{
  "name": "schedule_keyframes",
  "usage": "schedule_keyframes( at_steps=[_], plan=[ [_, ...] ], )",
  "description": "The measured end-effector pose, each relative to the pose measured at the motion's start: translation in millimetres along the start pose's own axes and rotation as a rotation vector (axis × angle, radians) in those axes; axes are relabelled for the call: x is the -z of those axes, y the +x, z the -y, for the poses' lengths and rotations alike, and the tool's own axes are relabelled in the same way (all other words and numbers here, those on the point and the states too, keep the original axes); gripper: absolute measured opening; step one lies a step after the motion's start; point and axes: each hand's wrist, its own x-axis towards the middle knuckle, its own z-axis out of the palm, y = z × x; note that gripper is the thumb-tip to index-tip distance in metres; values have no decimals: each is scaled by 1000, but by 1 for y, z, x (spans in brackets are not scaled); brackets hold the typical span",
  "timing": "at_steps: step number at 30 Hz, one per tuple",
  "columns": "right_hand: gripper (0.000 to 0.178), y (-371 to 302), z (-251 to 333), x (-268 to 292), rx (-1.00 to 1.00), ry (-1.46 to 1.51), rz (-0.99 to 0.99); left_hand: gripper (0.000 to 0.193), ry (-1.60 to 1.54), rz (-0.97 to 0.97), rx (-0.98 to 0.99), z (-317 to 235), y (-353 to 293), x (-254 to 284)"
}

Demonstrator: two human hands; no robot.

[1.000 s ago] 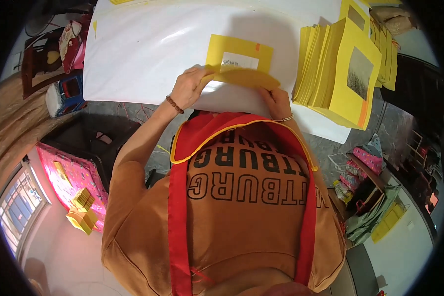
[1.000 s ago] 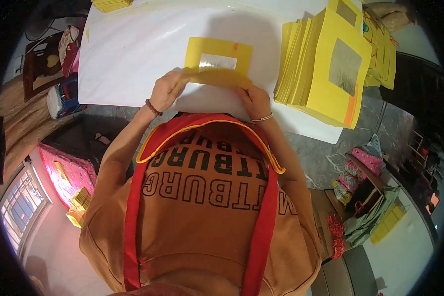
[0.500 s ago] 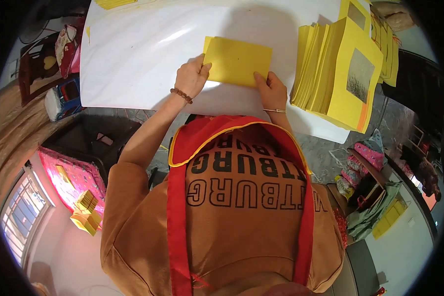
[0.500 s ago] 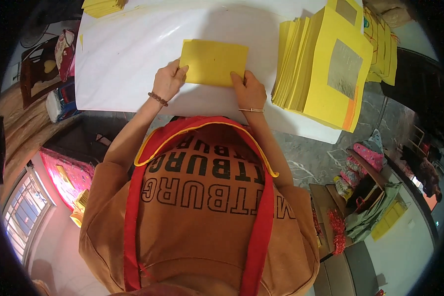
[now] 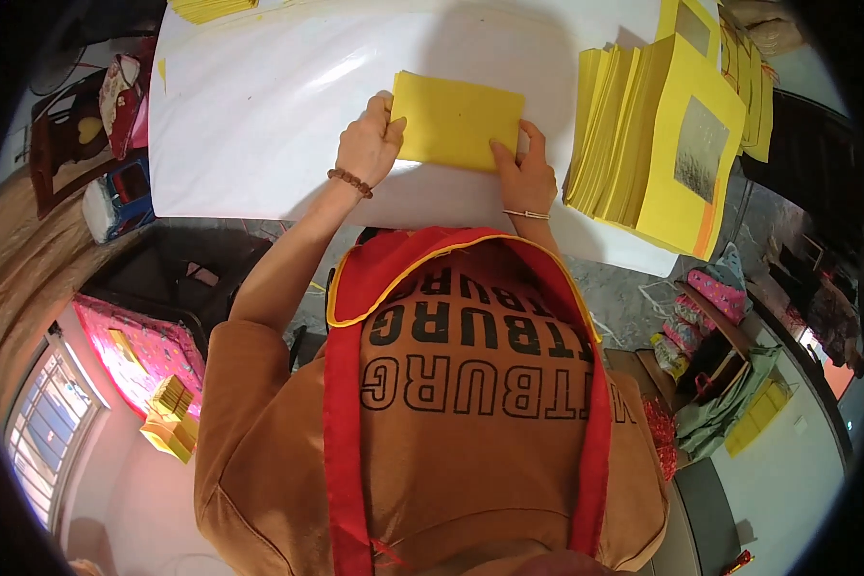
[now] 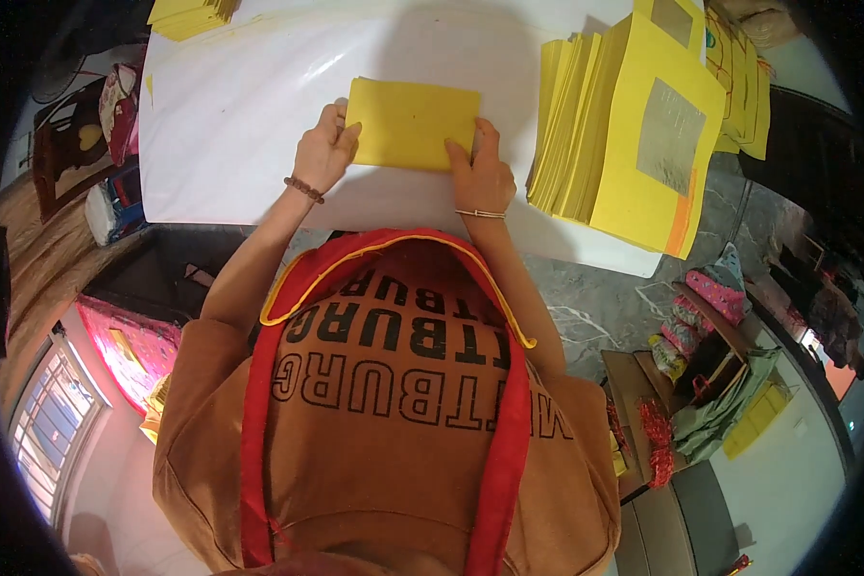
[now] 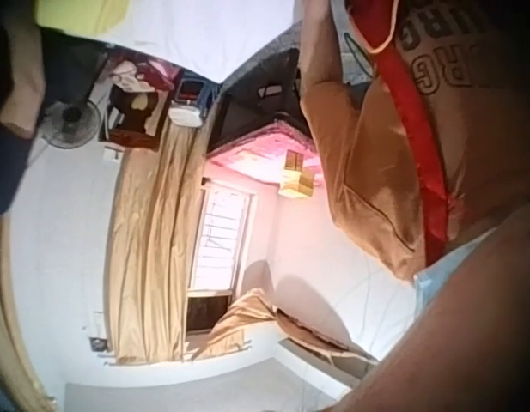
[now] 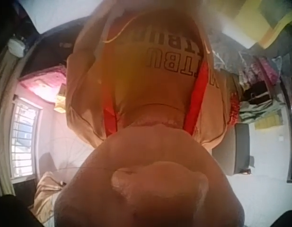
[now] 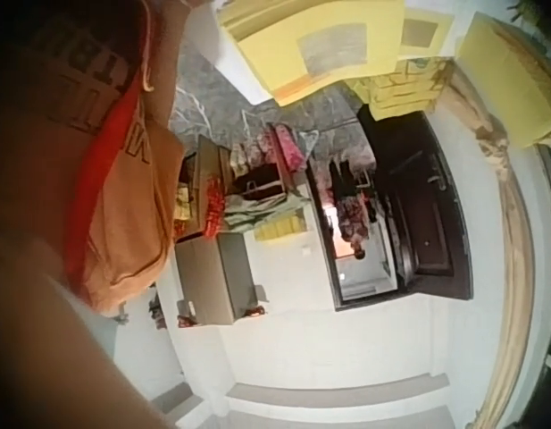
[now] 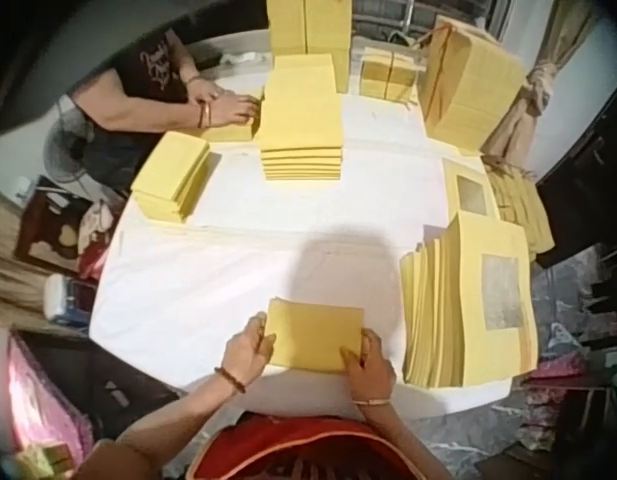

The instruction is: Folding and stacking yellow joss paper in a workshop.

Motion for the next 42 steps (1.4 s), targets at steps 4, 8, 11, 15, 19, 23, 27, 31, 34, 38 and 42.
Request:
schedule_keyframes(
  at_steps=[4,8,11,15,19,23,27,31,34,38,42],
  plan=[
    [49,1,-1,-4,2,-26,-29,27,-42,9,51,-8,0,5],
    [47,2,0,-3,4,-43,-19,33,-163,0,75,2,1,5],
    [47,2,-1,-2,6,-40,-20,41,-130,-23,61,-16,-9,4],
    [46,4,-1,-4,29,-54,-18,46,437,-144,-624,-23,-8,-16],
    [46,5,1,-5,8,-76,-1,49,437,60,-801,-29,-4,-39],
    [46,3,1,-3,29,-92,-27,53,467,82,-790,-25,-2,-39],
    [45,-4,3,0,64,-35,18,54,492,114,-758,-25,-6,-43],
    [49,-6,18,3,558,-223,-329,51,598,106,-782,-21,-6,-44],
    [55,5,30,-11,883,-225,-2,49,617,283,-754,-20,-2,-43],
    [60,15,14,-37,668,85,-5,48,383,184,-756,-19,6,-39],
    [62,17,16,-55,678,-221,-23,39,-767,231,-132,1,6,-33]
  ],
)
